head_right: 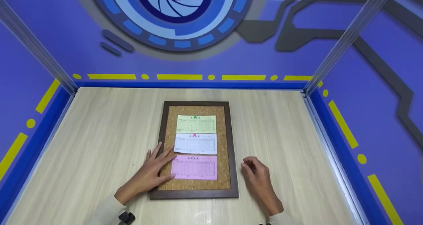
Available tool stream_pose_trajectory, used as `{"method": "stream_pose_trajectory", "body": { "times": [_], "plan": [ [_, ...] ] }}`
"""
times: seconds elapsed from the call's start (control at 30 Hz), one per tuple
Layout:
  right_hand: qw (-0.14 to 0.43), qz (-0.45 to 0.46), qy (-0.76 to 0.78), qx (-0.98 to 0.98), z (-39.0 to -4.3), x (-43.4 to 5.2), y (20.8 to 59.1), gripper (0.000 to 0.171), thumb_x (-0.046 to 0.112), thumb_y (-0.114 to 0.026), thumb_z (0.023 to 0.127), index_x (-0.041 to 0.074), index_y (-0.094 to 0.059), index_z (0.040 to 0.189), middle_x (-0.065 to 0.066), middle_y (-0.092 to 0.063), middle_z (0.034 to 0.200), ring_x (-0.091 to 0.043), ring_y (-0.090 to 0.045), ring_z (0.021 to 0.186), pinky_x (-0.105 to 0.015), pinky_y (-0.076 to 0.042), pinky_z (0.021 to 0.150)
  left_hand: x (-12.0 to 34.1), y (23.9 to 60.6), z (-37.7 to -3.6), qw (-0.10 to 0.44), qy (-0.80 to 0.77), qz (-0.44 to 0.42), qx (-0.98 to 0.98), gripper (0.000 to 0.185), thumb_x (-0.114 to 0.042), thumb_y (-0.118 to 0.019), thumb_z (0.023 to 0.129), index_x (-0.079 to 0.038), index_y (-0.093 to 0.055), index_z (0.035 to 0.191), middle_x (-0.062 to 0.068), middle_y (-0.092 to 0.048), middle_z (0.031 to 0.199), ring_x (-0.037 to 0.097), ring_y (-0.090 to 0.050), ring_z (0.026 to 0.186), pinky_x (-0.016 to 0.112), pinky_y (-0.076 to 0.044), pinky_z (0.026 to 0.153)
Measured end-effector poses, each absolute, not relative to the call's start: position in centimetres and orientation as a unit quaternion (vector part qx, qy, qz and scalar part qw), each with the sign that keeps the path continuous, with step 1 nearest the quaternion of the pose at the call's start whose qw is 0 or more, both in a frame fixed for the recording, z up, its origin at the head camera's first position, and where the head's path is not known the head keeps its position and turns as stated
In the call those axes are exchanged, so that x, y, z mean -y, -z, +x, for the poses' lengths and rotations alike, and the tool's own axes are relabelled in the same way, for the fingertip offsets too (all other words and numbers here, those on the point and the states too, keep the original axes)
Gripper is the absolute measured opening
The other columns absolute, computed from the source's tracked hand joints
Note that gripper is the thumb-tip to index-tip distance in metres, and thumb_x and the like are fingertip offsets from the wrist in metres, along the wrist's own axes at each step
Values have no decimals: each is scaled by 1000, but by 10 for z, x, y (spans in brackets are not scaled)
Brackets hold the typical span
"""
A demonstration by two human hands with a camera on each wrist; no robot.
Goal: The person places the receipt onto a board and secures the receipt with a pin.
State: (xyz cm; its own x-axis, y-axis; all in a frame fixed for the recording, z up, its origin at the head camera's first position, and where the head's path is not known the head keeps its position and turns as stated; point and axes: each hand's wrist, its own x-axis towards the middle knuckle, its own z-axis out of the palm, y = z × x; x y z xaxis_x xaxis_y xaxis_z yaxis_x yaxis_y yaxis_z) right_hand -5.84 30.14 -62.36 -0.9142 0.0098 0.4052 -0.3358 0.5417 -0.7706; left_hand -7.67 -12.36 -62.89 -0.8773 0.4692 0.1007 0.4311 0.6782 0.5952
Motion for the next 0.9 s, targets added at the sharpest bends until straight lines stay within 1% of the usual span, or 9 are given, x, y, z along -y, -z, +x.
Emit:
{"method": "stream_pose_trajectory", "body": {
  "times": [0.13,0.27,0.43,0.53,0.63,0.77,0.9],
  "plan": [
    [182,105,-481,851,-58,-291,608,19,-20,-76,89,-2,-76,96,-10,-77,88,-26,-72,75,-11,-53,70,124,630,-75,30,-317,246,-916,71,-44,-80,98,-16,-59,160,9,-33,180,49,-5,168,85,-6,123],
    [185,136,-497,837,-59,-285,599,19,-23,-77,88,-5,-77,95,-15,-78,87,-27,-74,74,-12,-54,70,123,630,-75,30,-318,245,-915,71,-45,-80,98,-17,-59,160,8,-32,180,49,-5,168,85,-6,123],
    [198,169,-504,823,-68,-287,611,24,-26,-77,84,-5,-79,96,-18,-79,87,-22,-76,76,-12,-56,71,123,629,-77,31,-318,245,-915,71,-45,-80,98,-17,-59,160,7,-32,180,49,-6,168,84,-6,124],
    [199,182,-513,815,-75,-289,621,26,-28,-77,83,-5,-79,97,-20,-78,89,-22,-76,78,-12,-56,72,124,628,-78,33,-318,244,-915,71,-44,-80,98,-17,-59,160,7,-32,180,49,-5,168,84,-6,124],
    [193,192,-520,809,-79,-289,626,26,-28,-77,83,-7,-78,98,-22,-77,90,-24,-76,79,-13,-56,73,124,628,-78,34,-316,244,-916,70,-44,-80,98,-17,-59,160,7,-32,180,49,-6,168,83,-6,125],
    [192,193,-513,814,-80,-286,627,24,-26,-78,83,-8,-77,99,-22,-77,90,-26,-75,78,-14,-56,72,124,627,-78,32,-311,243,-918,70,-44,-81,97,-17,-60,159,7,-33,180,49,-6,168,83,-7,125],
    [192,188,-512,816,-81,-280,624,25,-25,-79,83,-6,-78,99,-21,-76,90,-23,-73,78,-13,-55,72,123,627,-77,32,-308,244,-919,71,-44,-81,97,-17,-60,159,7,-34,180,49,-7,168,84,-7,124]
  ]
}}
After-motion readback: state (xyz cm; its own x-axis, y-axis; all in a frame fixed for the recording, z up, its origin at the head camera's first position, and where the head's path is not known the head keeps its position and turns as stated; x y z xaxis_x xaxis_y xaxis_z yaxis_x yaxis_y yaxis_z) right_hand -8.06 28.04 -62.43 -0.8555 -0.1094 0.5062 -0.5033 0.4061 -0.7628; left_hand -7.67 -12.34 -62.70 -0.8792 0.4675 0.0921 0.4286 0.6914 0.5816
